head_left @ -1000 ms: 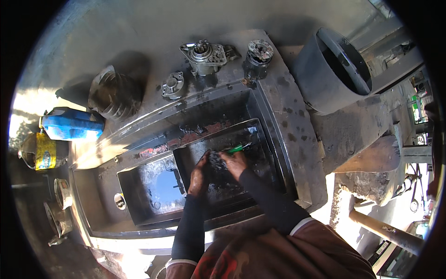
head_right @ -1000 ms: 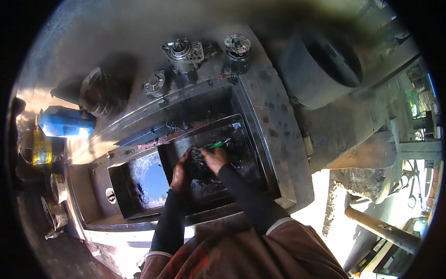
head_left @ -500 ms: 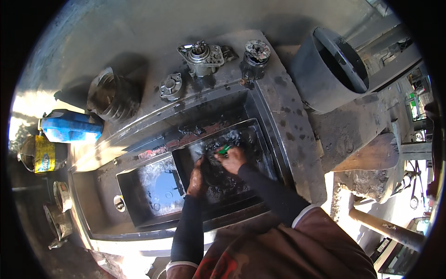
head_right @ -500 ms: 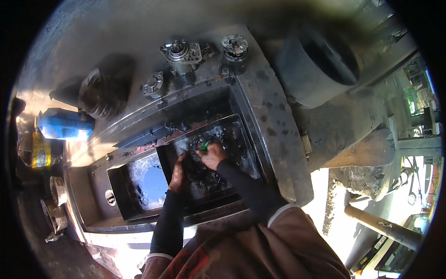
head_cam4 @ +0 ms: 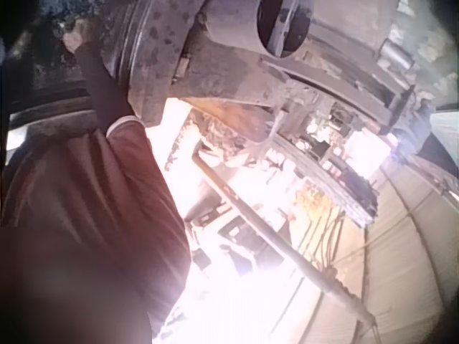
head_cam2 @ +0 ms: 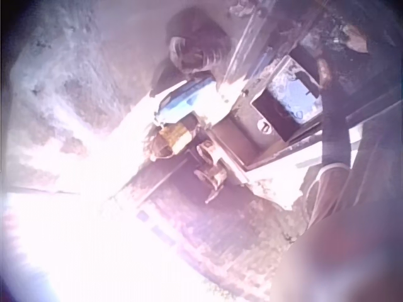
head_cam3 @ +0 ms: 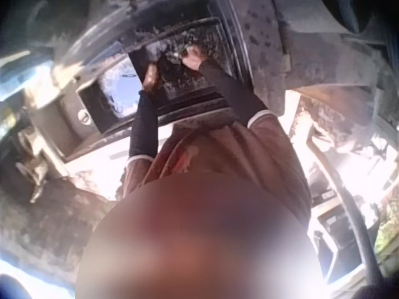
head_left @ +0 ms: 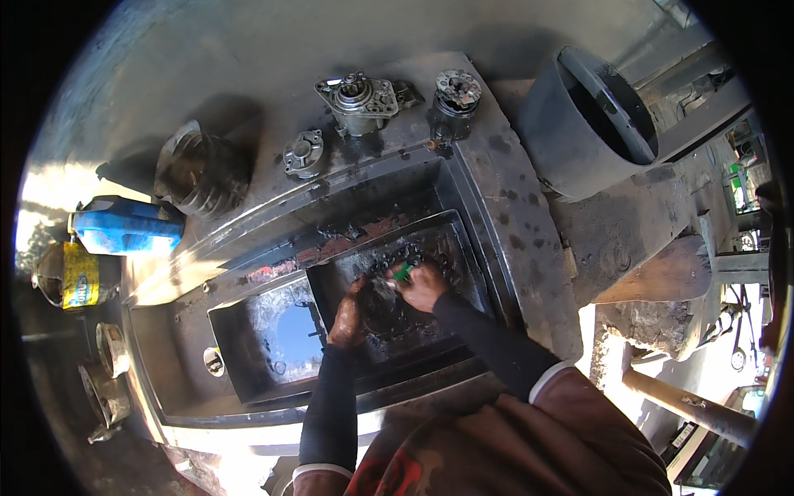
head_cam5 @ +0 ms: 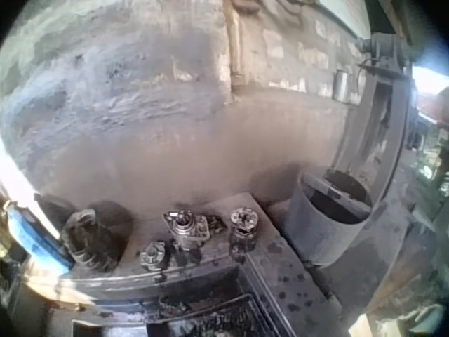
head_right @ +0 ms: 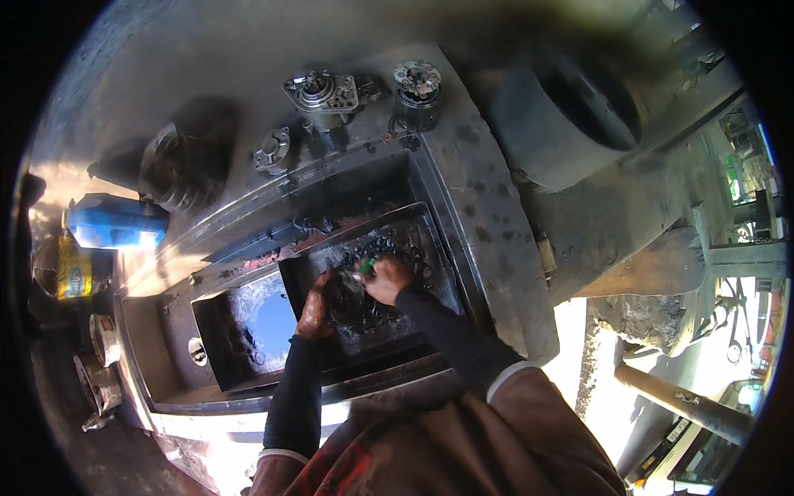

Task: The person scrubs several small mechanical parts in a metal sink using a green brush and dark liquid, then places the cleaned parts on the sink edge. The person also pours liquid from a bucket into the sink during the process.

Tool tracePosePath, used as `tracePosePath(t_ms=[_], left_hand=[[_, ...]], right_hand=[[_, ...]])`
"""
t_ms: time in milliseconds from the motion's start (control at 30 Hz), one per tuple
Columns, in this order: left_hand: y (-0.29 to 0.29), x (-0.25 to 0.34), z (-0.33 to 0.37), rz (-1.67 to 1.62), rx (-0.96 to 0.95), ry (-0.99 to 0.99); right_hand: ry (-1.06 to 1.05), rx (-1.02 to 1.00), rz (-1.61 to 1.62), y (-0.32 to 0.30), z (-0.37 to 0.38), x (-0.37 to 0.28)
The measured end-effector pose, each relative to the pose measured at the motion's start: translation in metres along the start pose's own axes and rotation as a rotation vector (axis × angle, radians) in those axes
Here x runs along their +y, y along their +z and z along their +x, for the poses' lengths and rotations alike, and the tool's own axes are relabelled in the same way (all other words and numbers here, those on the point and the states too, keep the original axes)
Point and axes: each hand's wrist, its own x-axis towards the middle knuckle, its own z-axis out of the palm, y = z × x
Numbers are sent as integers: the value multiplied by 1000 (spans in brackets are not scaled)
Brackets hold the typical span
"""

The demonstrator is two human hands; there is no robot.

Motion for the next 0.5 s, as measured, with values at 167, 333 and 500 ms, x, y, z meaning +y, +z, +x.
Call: tracePosePath(t_ms=[167,333,500], left_hand=[[5,5,-4,-2,15,71],[7,7,-8,-10,-63,20],[1,9,-5,-57,-67,16]], right_hand=[[-308,-85,31,11,1,5],[-270,142,-30,20,6,9],[-97,-24,116,13,3,5]])
